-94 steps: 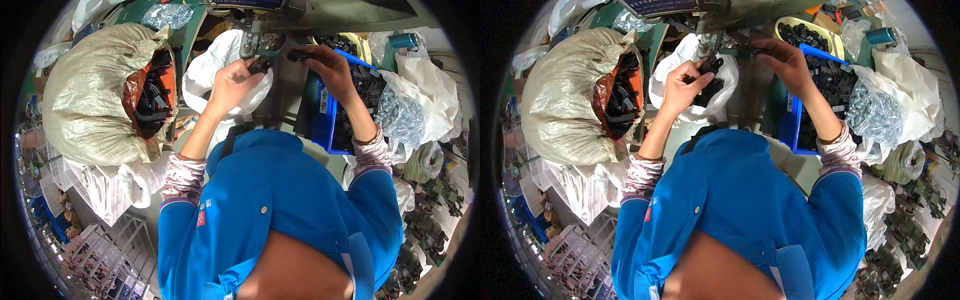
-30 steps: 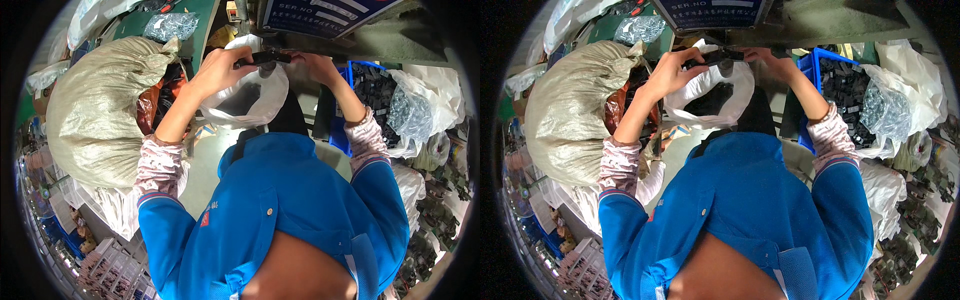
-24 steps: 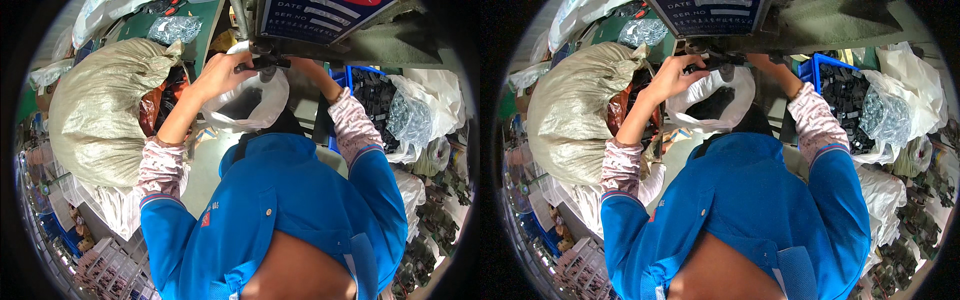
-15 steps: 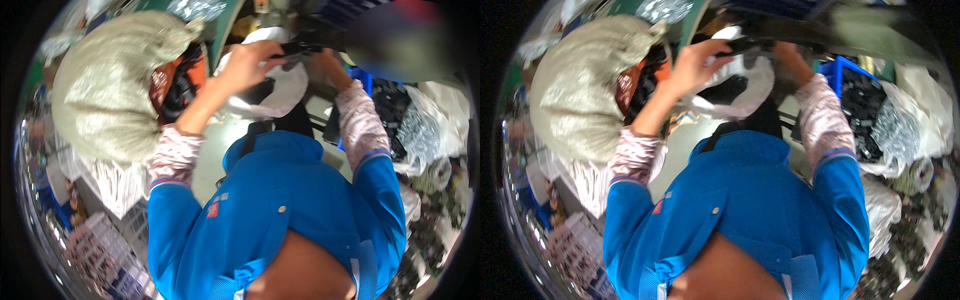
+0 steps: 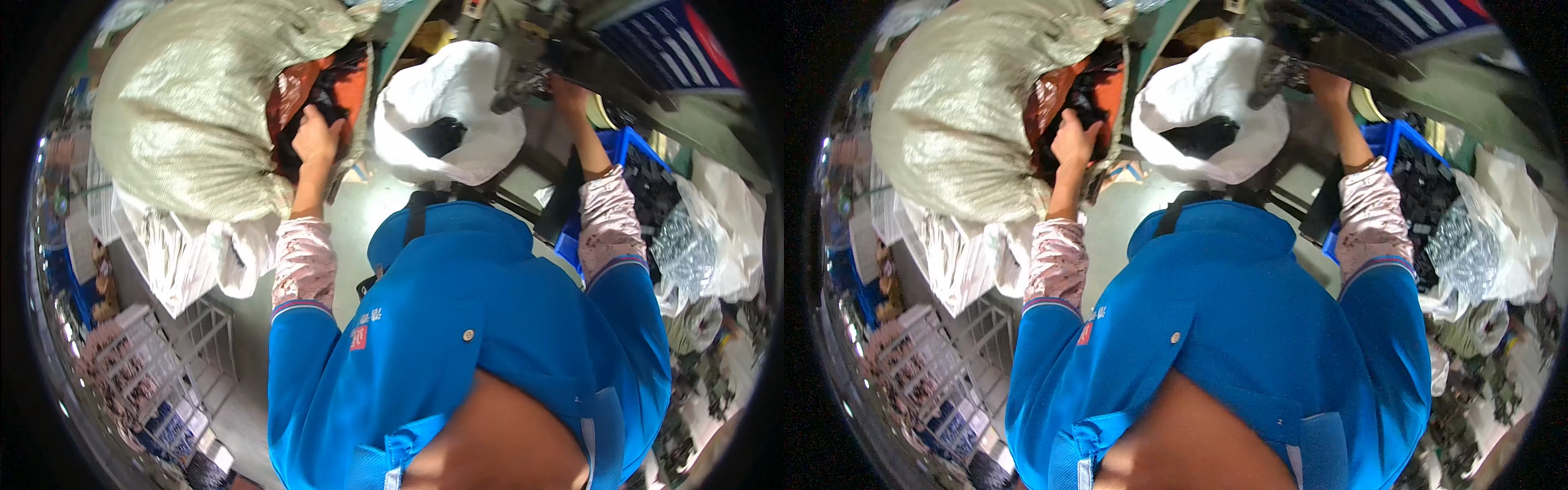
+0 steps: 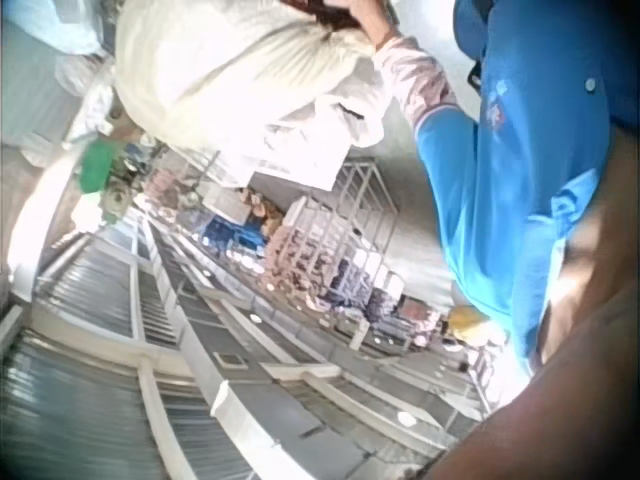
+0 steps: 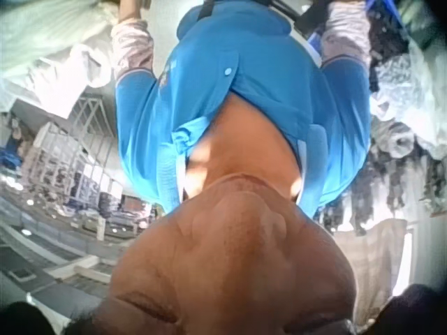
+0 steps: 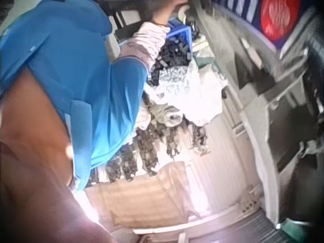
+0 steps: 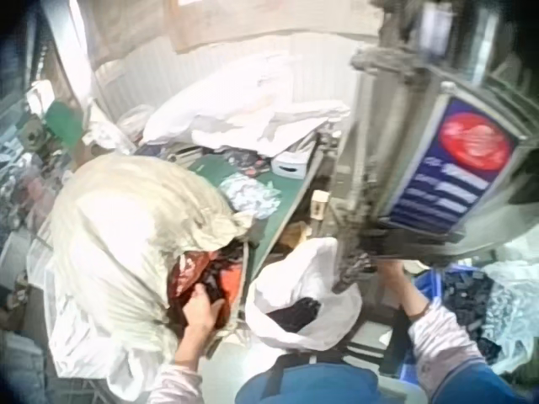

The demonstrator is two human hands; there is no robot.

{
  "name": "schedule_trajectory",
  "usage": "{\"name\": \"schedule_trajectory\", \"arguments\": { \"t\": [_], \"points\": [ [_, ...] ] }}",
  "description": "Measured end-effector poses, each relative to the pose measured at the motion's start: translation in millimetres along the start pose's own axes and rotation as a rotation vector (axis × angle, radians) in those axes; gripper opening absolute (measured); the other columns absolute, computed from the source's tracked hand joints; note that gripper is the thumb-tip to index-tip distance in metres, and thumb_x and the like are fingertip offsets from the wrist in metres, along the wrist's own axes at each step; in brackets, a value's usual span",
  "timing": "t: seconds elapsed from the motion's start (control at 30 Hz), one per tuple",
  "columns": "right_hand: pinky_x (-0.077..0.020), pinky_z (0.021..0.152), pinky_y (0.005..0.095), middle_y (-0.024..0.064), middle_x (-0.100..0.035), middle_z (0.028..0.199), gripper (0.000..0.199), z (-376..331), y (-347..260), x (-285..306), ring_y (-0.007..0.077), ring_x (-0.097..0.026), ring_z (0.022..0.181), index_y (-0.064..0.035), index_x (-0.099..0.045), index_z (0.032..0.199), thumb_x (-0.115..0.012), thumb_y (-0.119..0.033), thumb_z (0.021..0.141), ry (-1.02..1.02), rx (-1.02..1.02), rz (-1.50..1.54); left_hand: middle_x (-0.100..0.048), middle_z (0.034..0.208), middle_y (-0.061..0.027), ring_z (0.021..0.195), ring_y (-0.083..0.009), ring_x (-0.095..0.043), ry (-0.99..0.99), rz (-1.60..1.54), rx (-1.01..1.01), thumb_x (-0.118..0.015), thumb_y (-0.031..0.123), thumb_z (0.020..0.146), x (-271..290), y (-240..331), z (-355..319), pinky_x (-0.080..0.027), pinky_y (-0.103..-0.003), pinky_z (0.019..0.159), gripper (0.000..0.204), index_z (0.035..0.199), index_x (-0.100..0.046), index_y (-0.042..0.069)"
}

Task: The person repeatedly picks small black plastic parts from a blue bin, attaches them to a larger black component, and places the assembled unit into a white bag. The cycle continues with multiple parts handled one at a time.

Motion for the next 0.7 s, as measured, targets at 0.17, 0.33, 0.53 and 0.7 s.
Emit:
{"name": "schedule_trajectory", "arguments": {
  "t": [0.17, 0.33, 0.53, 0.7],
  "points": [
    [-0.0538, 0.065, 0.0268, 0.0062, -0.067, 0.085, 0.013, -36, -123, 81, 0.0165, -0.065, 0.076, -0.0005, -0.068, 0.097, -0.064, -0.009, 0.088, -0.22, -0.374, 1.2, -0.063, 0.098, -0.0157, 0.079, -0.0206, -0.064, 0.003, -0.517, -0.015, -0.071, 0.012, 0.08, 6, -8, -6, -0.052, -0.031, 0.069, 0.054, 0.125, -0.045, 0.0],
    [-0.0521, 0.064, 0.0262, 0.0048, -0.068, 0.084, 0.014, -40, -149, 93, 0.0124, -0.063, 0.071, -0.0038, -0.069, 0.096, -0.069, -0.011, 0.084, -0.347, -0.283, 1.234, -0.053, 0.079, -0.0018, 0.058, -0.0105, -0.053, -0.276, -1.475, 0.128, -0.067, -0.001, 0.082, 3, 7, -17, -0.046, -0.024, 0.054, 0.054, 0.128, -0.038, -0.002],
    [-0.0513, 0.064, 0.0267, 0.0064, -0.067, 0.079, 0.017, -40, -146, 76, 0.0123, -0.062, 0.07, -0.0044, -0.069, 0.096, -0.069, -0.017, 0.085, -0.405, -0.467, 1.326, -0.058, 0.083, -0.0076, 0.065, -0.0153, -0.057, -0.366, -1.489, 0.037, -0.063, 0.002, 0.087, 33, 70, -66, -0.045, -0.027, 0.055, 0.072, 0.143, -0.019, 0.012],
    [-0.0525, 0.068, 0.0298, 0.0101, -0.067, 0.074, 0.024, -58, -147, 69, 0.0171, -0.066, 0.074, -0.0056, -0.07, 0.097, -0.066, -0.027, 0.087, -0.172, -0.05, 0.646, -0.058, 0.073, -0.0067, 0.064, -0.0163, -0.06, -0.63, -1.642, -0.093, -0.052, 0.01, 0.096, 23, 118, -96, -0.047, -0.026, 0.059, 0.053, 0.144, -0.03, 0.011]
  ]
}}
Point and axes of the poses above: each hand's wrist, its own z-axis towards the middle knuckle, its own x-axis out of the back of the hand, y = z × x, the point moved 2 cm from there along z, towards the middle knuckle
